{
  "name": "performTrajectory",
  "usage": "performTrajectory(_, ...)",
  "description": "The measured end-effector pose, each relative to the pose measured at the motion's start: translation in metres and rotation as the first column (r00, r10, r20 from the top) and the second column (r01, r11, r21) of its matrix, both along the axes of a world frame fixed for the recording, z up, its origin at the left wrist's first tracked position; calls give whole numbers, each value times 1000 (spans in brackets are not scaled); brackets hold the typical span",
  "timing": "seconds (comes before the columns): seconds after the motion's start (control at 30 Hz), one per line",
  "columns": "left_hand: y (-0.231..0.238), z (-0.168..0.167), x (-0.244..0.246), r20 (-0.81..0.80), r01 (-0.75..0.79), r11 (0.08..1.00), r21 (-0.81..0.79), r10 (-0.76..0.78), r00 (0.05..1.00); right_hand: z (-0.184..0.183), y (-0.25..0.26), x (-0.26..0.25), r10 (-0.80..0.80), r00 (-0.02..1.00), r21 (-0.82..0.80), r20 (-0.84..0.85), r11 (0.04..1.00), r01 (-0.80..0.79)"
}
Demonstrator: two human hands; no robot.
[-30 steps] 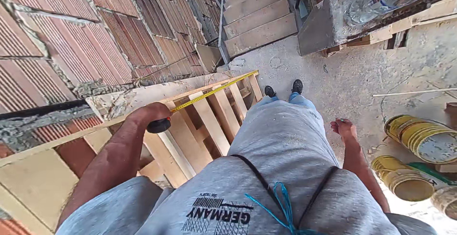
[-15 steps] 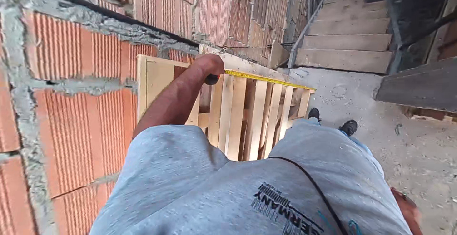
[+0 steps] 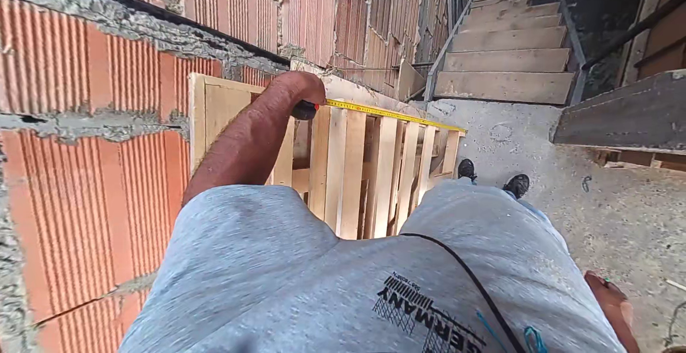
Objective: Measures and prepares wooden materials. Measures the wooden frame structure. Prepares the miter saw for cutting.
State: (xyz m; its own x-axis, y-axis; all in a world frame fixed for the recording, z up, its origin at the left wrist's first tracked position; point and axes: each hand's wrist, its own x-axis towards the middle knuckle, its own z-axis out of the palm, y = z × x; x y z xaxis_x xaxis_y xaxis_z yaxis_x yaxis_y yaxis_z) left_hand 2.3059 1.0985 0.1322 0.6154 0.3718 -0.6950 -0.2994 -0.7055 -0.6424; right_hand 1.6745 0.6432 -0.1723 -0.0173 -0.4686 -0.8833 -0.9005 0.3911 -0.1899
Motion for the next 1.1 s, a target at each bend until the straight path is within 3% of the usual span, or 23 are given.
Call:
performTrajectory(0.3,-3,0,-3,-66,19,999,40,-16,998,-5,26,-20,-25,999,31,-46,999,26)
performTrajectory(0.63,3,-1,0,-84,-28,998,63,34,996,-12,19,-19,-22,999,30,-32,999,23)
performTrajectory(0.87,1,-2,0,-47,-138,986,89,143,989,-68,18,-53,-45,999,128,-13,991,46)
performTrajectory(0.97,-34,4,-3,-31,-234,959,162,242,970,-83,19,-52,-32,999,180,-41,983,39)
performTrajectory(1.1,-9,-8,6,21,-290,940,178,291,957,-98,15,-45,10,999,222,-32,975,-3)
